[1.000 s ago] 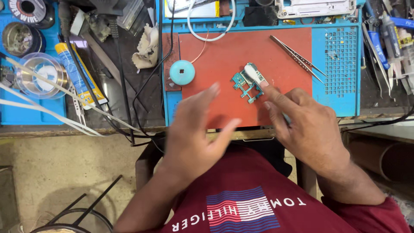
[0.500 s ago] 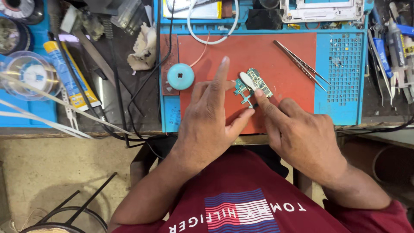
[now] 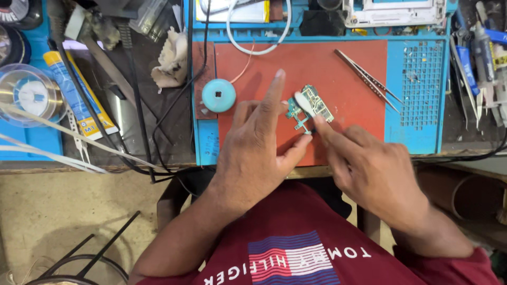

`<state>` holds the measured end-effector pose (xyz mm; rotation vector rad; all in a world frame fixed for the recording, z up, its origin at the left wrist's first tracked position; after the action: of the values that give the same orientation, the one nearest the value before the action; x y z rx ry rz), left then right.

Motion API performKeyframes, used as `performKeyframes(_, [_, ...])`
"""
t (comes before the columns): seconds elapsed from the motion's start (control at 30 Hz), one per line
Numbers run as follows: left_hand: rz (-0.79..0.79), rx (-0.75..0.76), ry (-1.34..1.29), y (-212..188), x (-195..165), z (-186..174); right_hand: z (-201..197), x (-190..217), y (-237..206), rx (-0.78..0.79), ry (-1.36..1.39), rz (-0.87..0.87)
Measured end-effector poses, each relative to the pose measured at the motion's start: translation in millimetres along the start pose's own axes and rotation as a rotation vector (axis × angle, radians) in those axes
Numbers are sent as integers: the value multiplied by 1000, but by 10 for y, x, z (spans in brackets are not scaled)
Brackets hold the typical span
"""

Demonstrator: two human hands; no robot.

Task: The person solders a small circuit board using a soldering iron and solder wire, then applies flux and scrubs the board with a toothbrush. The board is handled and repositioned multiple times during the process.

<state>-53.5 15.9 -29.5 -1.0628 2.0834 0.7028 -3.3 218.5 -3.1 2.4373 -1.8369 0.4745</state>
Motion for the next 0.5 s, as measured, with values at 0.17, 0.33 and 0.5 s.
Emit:
performKeyframes(0.17, [4, -15, 24, -12, 11, -3, -72, 39, 57, -12, 25, 15])
performKeyframes(0.33, [41, -34, 59, -15, 35, 4, -190, 109, 147, -11, 18, 40])
performKeyframes(0.5, [36, -35, 78, -14, 2, 28, -236, 2, -5, -50, 211, -10])
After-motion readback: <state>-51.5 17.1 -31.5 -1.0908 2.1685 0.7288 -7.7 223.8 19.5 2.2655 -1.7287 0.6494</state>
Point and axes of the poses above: each hand's wrist, its own y-axis towards the middle knuckle, its own z-axis out of the palm, x = y × z, the point moved 1 cm from there along y, towards the middle knuckle, and after that the axes turned 10 degrees about x, right-handed, at the moved point
